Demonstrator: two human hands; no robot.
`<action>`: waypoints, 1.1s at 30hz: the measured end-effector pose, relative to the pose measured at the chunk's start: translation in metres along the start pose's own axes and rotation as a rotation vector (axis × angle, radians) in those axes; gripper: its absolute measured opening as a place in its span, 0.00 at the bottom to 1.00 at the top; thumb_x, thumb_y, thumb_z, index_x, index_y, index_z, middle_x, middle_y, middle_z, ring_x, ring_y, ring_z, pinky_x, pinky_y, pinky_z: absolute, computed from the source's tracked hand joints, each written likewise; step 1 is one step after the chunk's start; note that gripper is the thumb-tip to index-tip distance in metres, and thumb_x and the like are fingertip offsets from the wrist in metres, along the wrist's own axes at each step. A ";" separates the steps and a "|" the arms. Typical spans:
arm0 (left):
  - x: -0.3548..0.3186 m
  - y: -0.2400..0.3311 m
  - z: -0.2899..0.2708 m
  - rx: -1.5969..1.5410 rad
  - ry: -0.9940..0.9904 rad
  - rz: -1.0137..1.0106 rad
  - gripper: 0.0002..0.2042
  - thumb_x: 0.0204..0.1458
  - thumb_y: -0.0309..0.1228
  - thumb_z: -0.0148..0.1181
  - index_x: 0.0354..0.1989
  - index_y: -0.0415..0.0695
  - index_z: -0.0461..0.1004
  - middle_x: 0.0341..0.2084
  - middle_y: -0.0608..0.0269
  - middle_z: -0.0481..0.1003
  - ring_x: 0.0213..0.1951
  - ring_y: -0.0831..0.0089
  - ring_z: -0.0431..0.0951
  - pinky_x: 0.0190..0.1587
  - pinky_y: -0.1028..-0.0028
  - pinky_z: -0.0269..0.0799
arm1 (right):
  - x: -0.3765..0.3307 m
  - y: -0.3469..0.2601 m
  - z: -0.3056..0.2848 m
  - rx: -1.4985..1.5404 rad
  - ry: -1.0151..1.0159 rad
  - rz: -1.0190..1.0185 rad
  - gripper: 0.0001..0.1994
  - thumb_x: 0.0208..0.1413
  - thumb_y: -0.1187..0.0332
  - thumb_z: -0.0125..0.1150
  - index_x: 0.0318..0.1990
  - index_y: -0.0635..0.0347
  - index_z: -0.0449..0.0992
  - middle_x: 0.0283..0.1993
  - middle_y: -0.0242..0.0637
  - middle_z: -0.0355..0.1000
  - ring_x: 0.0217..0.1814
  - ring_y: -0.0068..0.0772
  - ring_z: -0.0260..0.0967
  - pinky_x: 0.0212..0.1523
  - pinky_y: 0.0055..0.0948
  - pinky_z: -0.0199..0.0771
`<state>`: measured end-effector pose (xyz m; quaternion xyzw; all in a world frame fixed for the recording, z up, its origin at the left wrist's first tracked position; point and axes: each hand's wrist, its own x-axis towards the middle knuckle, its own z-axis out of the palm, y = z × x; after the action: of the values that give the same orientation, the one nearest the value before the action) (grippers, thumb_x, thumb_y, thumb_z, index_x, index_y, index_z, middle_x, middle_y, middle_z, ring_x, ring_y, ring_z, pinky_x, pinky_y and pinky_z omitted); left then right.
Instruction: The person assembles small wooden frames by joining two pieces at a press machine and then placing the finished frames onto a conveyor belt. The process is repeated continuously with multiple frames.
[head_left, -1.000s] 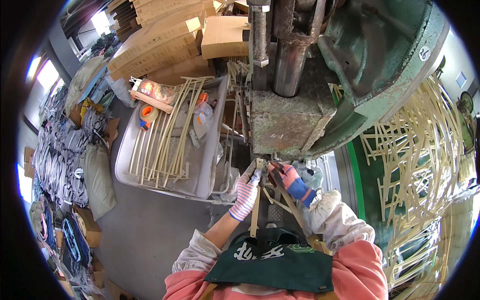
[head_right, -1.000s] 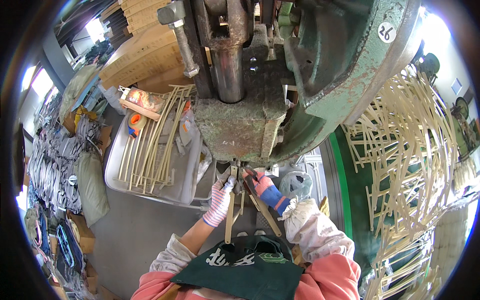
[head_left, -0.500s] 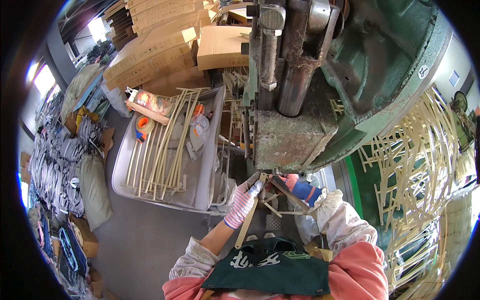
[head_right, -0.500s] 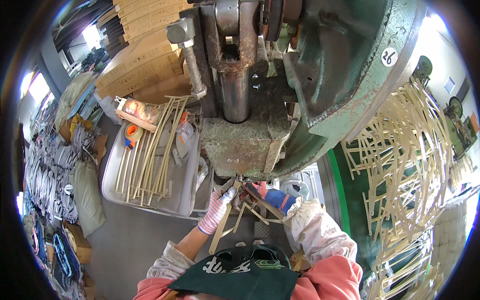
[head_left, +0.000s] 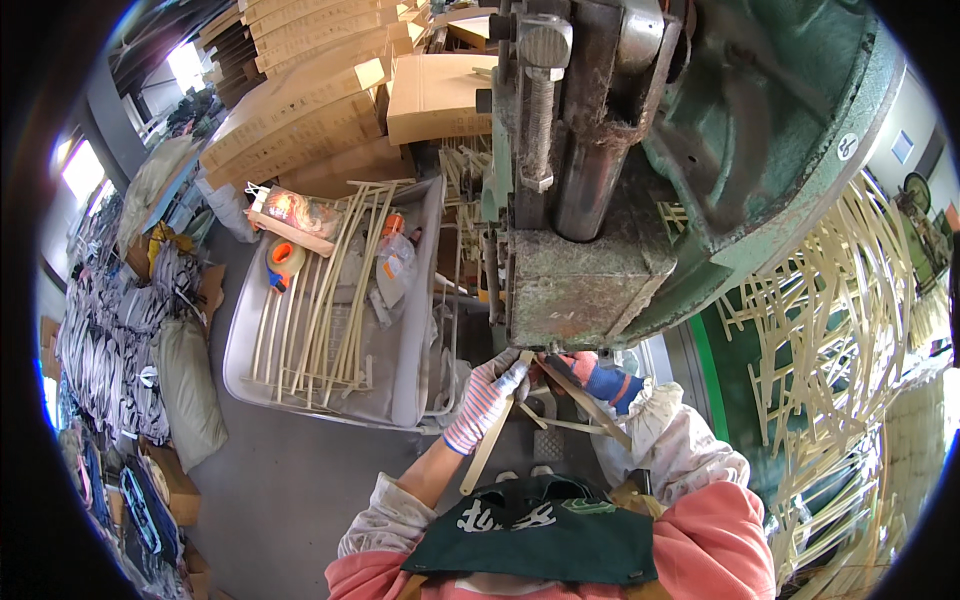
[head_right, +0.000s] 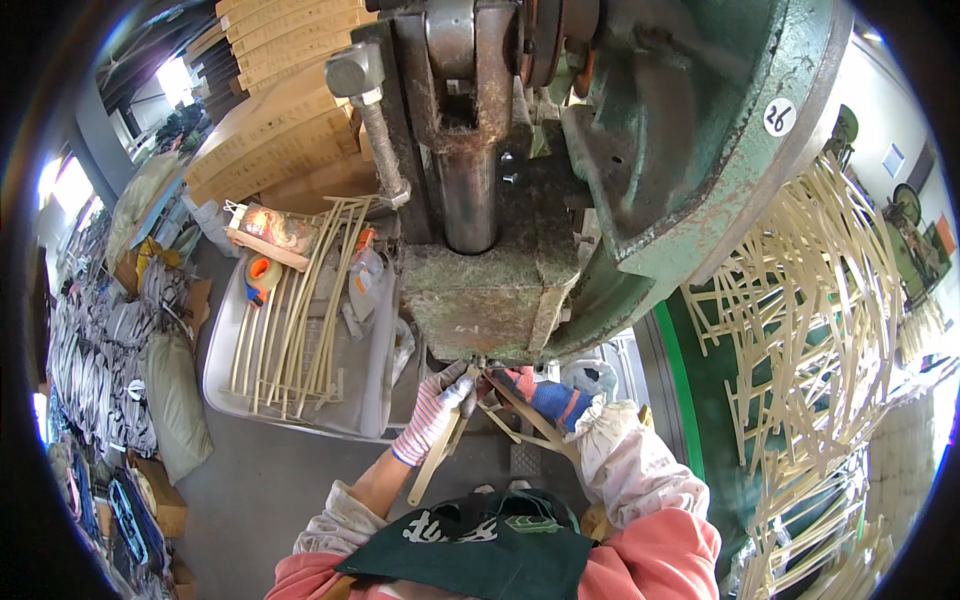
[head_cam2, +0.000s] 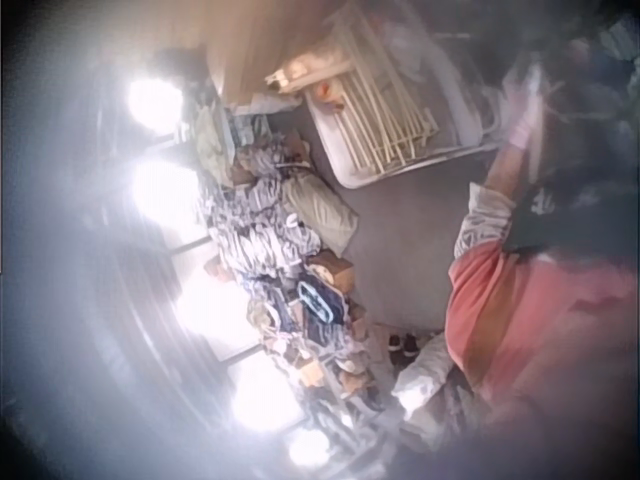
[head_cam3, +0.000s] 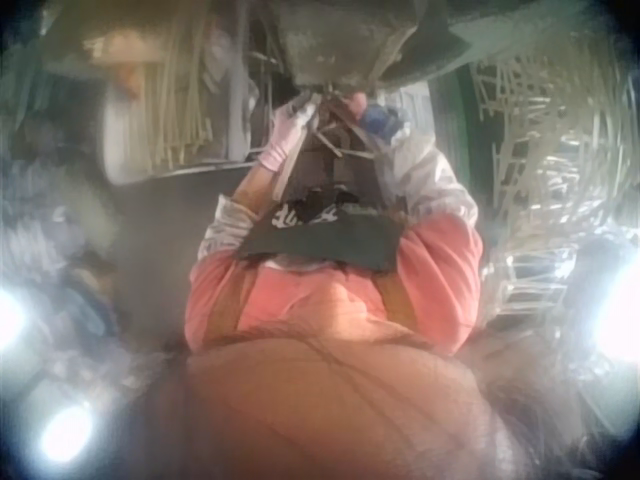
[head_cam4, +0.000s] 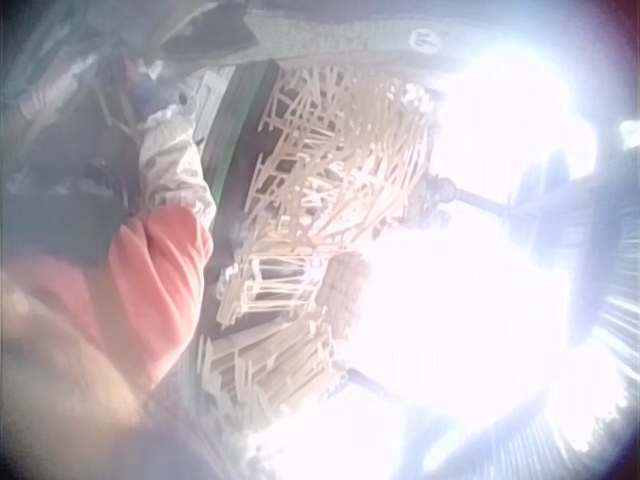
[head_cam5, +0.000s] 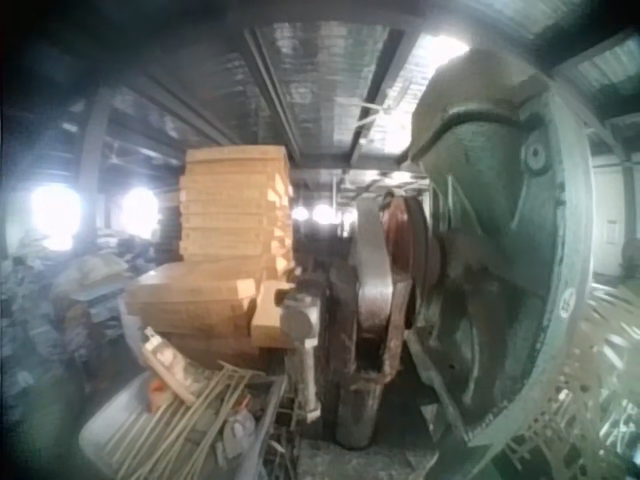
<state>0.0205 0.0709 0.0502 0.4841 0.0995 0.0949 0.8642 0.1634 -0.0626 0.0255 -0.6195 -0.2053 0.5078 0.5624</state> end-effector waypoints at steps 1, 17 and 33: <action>0.000 0.001 0.000 0.005 -0.009 -0.003 0.14 0.57 0.30 0.53 0.50 0.37 0.70 0.23 0.70 0.72 0.22 0.84 0.67 0.26 0.83 0.62 | 0.001 0.002 -0.002 0.008 -0.021 0.025 0.20 0.57 0.50 0.54 0.30 0.60 0.77 0.17 0.32 0.68 0.15 0.25 0.64 0.14 0.26 0.59; 0.010 0.014 -0.007 0.668 -0.092 -0.009 0.11 0.58 0.34 0.51 0.34 0.38 0.74 0.15 0.70 0.69 0.21 0.84 0.64 0.26 0.78 0.62 | -0.005 0.002 -0.002 0.071 0.019 0.023 0.15 0.56 0.59 0.58 0.40 0.63 0.74 0.28 0.36 0.74 0.22 0.29 0.72 0.21 0.27 0.73; -0.094 0.016 -0.045 0.359 -0.028 -0.222 0.13 0.59 0.35 0.50 0.33 0.38 0.75 0.12 0.73 0.65 0.15 0.86 0.59 0.19 0.83 0.54 | -0.107 0.020 -0.020 -0.443 0.369 -0.212 0.10 0.49 0.67 0.64 0.35 0.65 0.78 0.21 0.29 0.72 0.23 0.13 0.65 0.24 0.18 0.65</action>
<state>-0.0830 0.0919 0.0483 0.6175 0.1555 -0.0266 0.7706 0.1317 -0.1665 0.0472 -0.7840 -0.2686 0.2681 0.4913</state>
